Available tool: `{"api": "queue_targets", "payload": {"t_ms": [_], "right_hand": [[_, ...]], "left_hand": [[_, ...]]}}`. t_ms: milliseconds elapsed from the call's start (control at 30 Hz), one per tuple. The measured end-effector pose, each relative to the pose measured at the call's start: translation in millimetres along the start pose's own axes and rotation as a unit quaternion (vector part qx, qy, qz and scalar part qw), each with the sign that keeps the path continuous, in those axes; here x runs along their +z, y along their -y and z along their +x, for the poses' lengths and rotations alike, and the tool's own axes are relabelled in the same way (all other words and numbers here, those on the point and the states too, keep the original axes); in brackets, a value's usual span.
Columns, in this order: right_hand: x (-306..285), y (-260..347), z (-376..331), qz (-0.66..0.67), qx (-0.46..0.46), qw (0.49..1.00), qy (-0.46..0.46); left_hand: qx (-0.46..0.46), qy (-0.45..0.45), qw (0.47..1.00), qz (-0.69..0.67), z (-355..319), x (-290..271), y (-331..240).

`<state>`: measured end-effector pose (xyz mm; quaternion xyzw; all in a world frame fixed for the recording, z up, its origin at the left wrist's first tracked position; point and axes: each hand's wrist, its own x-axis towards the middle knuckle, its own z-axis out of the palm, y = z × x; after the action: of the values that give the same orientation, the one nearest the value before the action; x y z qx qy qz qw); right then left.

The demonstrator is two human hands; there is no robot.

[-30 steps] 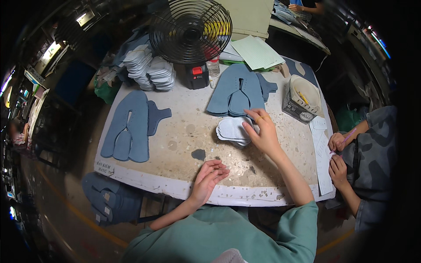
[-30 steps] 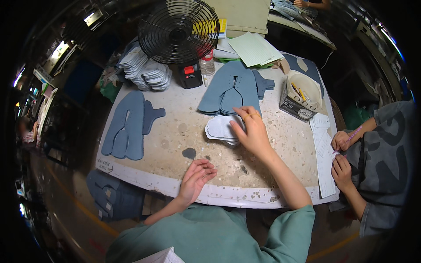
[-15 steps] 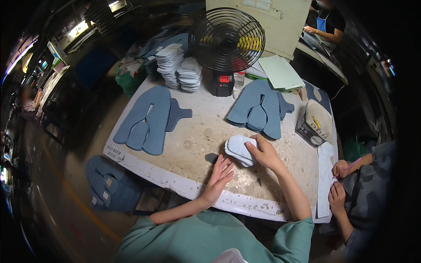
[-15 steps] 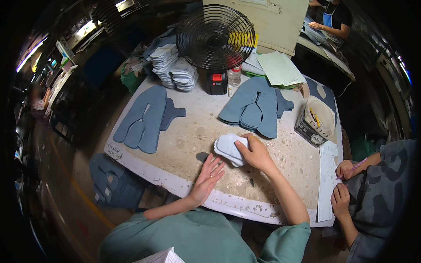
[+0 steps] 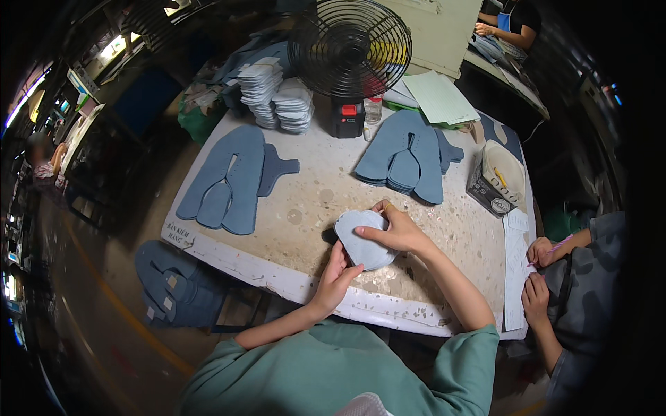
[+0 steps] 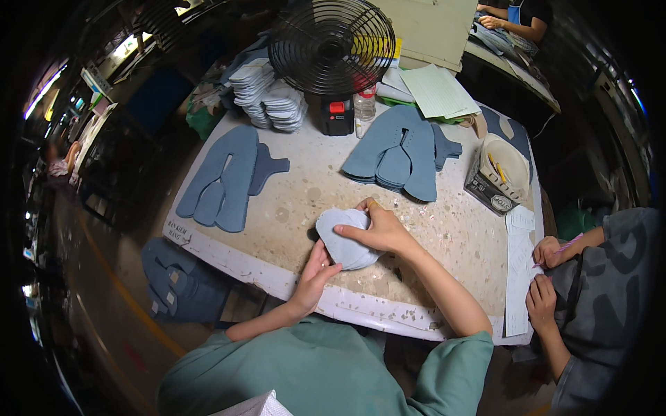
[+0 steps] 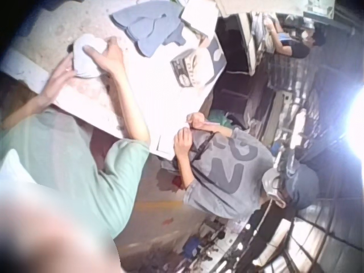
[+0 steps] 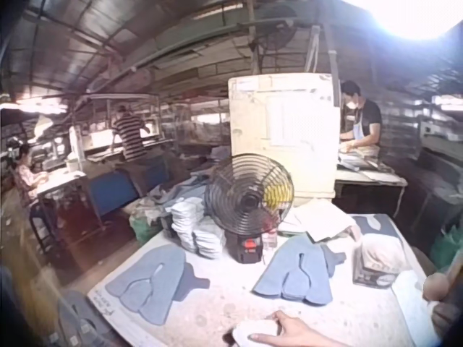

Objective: The person sorts and stacks small white fabric pieces on a table. They briefly open a notebook and write on it before returning to handle the fabric pieces, separating them into piles and stacking them neatly.

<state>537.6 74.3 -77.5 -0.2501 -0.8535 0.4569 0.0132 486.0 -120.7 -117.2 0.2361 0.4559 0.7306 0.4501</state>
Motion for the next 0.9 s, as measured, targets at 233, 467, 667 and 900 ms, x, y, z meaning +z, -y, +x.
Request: {"api": "queue_targets", "payload": {"t_ms": [233, 467, 667, 900], "right_hand": [[13.5, 20.6, -8.9, 0.287, -0.076, 0.955, -0.026], [21.4, 19.8, -6.6, 0.423, -0.194, 0.882, 0.073], [39.0, -6.7, 6.0, 0.421, -0.162, 0.889, 0.075], [71.8, -1.2, 2.3, 0.45, -0.16, 0.879, -0.005]], "left_hand": [[0.12, -0.033, 0.992, 0.024, 9.8, -6.5, -4.2], [0.174, -0.021, 0.974, 0.141, 24.4, -52.0, -41.6], [0.142, -0.036, 0.858, 0.492, 16.5, -71.3, -53.1], [0.208, -0.067, 0.845, 0.488, 15.4, -71.7, -44.4]]}}
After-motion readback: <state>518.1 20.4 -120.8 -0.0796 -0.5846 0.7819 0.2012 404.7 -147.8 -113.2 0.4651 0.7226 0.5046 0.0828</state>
